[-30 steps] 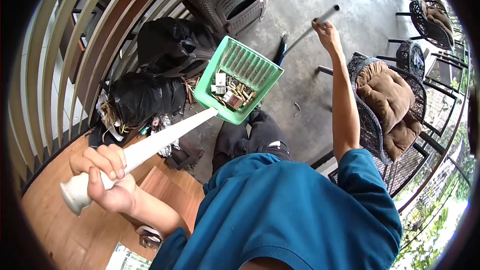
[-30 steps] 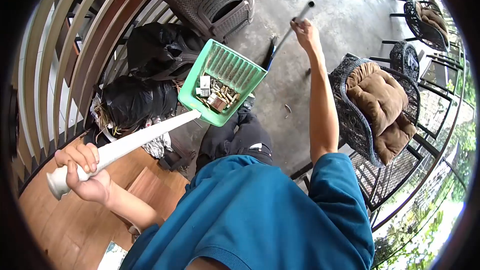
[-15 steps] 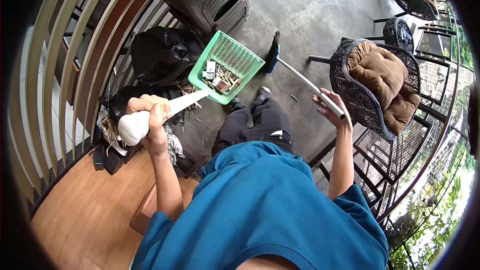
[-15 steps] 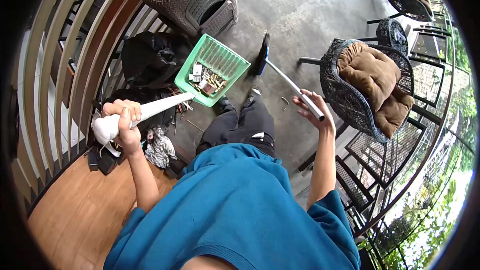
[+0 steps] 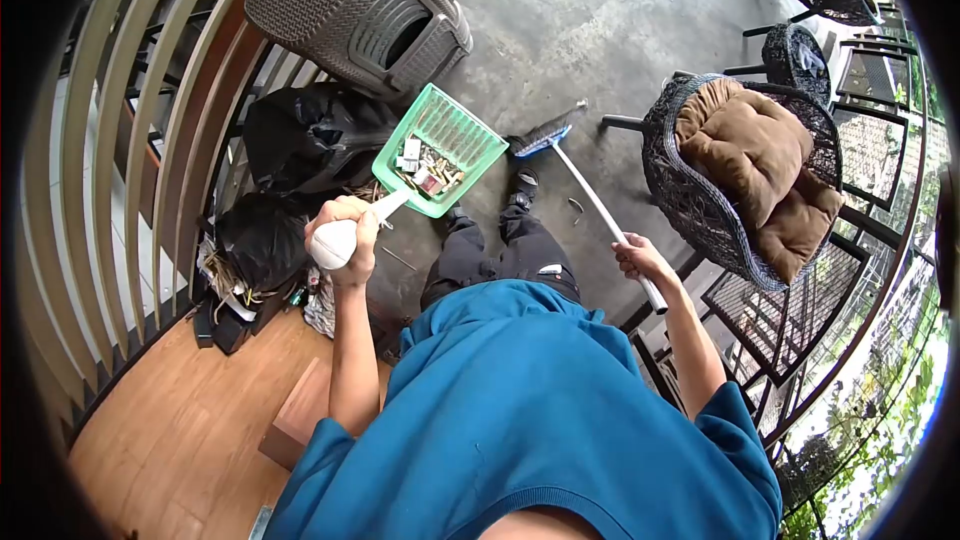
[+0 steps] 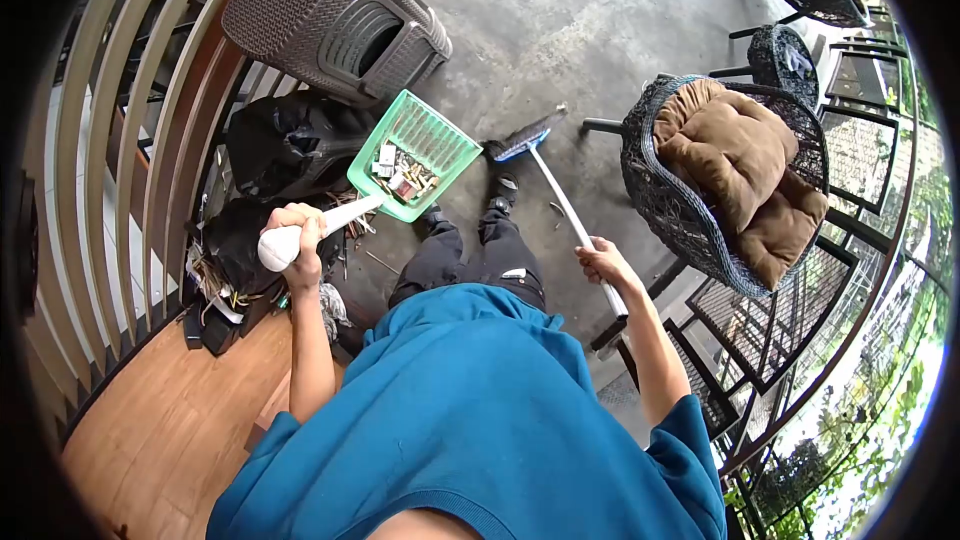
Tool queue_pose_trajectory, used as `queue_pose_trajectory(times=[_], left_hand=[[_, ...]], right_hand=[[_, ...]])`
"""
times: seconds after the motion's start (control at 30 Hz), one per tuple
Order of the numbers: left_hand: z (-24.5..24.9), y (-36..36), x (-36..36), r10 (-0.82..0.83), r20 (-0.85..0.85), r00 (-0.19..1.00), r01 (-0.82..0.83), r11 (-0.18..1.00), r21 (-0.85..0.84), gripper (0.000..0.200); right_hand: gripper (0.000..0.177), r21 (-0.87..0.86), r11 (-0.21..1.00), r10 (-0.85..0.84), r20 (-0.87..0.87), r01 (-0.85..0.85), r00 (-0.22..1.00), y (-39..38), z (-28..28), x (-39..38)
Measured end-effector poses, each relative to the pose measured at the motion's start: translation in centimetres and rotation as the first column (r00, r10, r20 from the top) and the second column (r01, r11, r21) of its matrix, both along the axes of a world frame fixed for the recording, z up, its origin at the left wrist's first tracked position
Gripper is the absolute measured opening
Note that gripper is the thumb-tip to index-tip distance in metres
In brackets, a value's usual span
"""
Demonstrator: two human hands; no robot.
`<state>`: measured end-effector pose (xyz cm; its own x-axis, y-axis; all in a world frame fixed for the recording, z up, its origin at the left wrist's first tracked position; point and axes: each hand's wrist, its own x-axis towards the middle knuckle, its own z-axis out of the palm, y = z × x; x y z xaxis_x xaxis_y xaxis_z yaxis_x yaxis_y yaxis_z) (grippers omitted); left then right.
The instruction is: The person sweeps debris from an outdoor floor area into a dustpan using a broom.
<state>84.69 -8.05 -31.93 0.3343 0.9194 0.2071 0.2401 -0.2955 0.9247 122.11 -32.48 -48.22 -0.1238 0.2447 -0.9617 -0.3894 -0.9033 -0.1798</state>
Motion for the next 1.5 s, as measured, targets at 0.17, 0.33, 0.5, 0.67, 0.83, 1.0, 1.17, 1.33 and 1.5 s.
queue_pose_trajectory(times=[0.17,0.33,0.5,0.67,0.83,1.0,1.17,1.33,1.5], left_hand=[[-2.0,-0.2,3.8,0.088,0.057,0.995,-0.087,0.996,-0.008,0.010],[-3.5,0.2,8.7,0.116,0.046,0.992,-0.116,0.993,-0.003,0.008],[-3.0,2.4,13.5,0.078,-0.051,0.996,-0.079,0.997,-0.019,0.006],[-3.3,5.9,18.1,0.112,-0.149,0.982,-0.130,0.984,-0.120,0.009],[-4.7,9.2,22.3,0.180,-0.170,0.969,-0.225,0.925,-0.305,0.012],[-6.7,13.2,25.5,0.216,-0.092,0.972,-0.235,0.871,-0.432,0.013],[-8.9,19.5,29.3,0.278,0.014,0.960,-0.246,0.869,-0.429,0.013],[-10.6,22.2,31.8,0.304,-0.068,0.950,-0.306,0.871,-0.384,0.013],[-10.6,25.5,35.7,0.382,-0.101,0.919,-0.392,0.856,-0.337,0.013]], right_hand=[[0.045,0.105,0.986,0.092,0.287,-0.127,0.953,-0.9,4.6,1.2],[0.048,0.120,0.955,0.172,0.519,-0.271,0.837,-1.4,4.4,4.4],[0.053,0.120,0.890,0.216,0.737,-0.439,0.640,2.4,2.9,7.9],[0.053,0.182,0.890,0.134,0.771,-0.417,0.623,8.7,2.3,11.9],[0.050,0.178,0.848,0.085,0.884,-0.499,0.459,12.4,0.5,14.2],[0.045,0.130,0.813,0.128,0.911,-0.568,0.392,15.1,-0.6,17.1],[0.037,0.136,0.748,0.041,0.968,-0.649,0.249,18.7,-1.6,22.4],[0.025,0.171,0.650,-0.049,0.982,-0.740,0.184,24.1,-1.6,27.0],[0.026,0.080,0.595,-0.087,0.996,-0.800,0.035,26.7,-4.7,32.0]])
